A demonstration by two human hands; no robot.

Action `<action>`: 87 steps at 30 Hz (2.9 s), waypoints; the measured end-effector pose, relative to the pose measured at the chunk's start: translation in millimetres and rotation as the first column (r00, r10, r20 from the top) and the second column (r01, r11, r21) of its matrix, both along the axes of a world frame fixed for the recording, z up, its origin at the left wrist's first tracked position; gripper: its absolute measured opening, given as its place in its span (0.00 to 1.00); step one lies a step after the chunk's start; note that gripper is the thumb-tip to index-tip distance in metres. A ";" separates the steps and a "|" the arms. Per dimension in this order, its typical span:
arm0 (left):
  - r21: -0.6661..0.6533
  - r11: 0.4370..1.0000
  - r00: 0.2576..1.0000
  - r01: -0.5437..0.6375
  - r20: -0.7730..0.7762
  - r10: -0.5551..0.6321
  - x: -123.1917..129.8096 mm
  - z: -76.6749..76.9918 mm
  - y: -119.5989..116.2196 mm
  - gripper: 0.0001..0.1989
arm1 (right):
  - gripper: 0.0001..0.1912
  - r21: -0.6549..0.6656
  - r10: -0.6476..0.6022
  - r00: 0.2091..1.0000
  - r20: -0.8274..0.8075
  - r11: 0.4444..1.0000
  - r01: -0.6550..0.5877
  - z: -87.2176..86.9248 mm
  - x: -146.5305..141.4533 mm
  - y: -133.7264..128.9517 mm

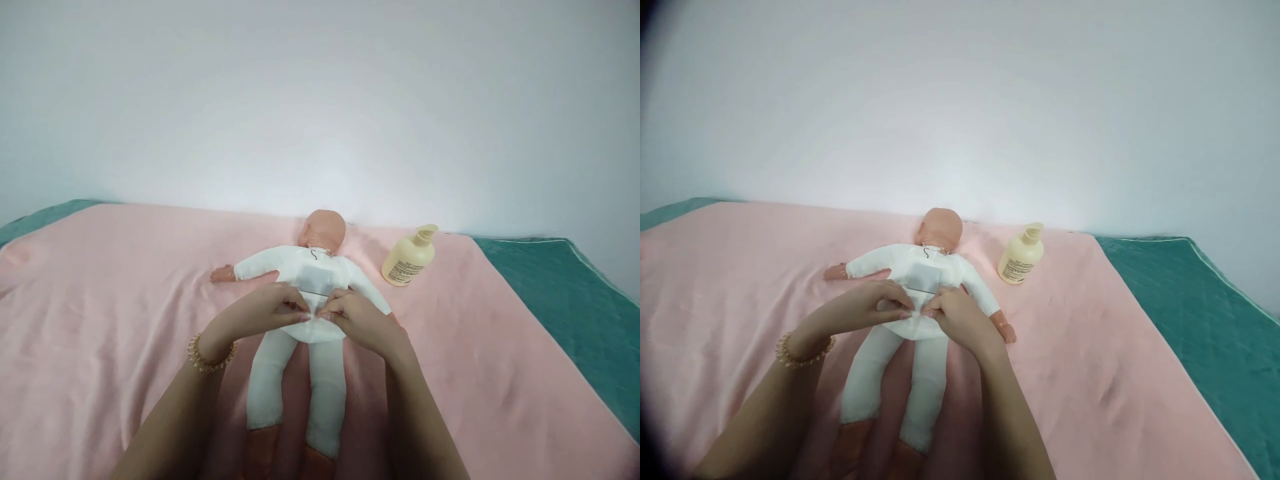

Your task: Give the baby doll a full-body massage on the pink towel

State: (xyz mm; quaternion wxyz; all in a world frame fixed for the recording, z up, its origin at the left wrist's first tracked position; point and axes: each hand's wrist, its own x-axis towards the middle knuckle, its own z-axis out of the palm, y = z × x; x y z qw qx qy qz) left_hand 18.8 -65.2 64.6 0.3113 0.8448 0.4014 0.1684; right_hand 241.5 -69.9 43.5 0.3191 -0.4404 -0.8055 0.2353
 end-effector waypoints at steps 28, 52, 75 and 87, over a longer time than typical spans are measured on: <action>0.135 0.956 0.961 -0.260 0.131 0.243 15.2 -32.2 22.8 0.14 | 0.11 -0.083 -0.015 0.990 0.140 0.996 0.026 -7.0 -8.5 18.4; 0.376 0.877 0.951 -0.300 0.193 0.243 16.7 -62.0 39.6 0.15 | 0.16 0.203 -0.270 0.963 -0.008 0.942 0.266 -44.4 -32.1 35.1; 0.364 0.885 0.956 -0.291 0.149 0.253 17.1 -73.7 48.5 0.25 | 0.23 0.196 -0.216 0.971 0.101 0.961 0.193 -50.9 -31.6 41.6; 0.385 0.864 0.942 -0.324 0.215 0.257 15.9 -59.1 38.0 0.22 | 0.23 0.189 -0.205 0.976 0.069 0.964 0.189 -33.3 -25.7 32.1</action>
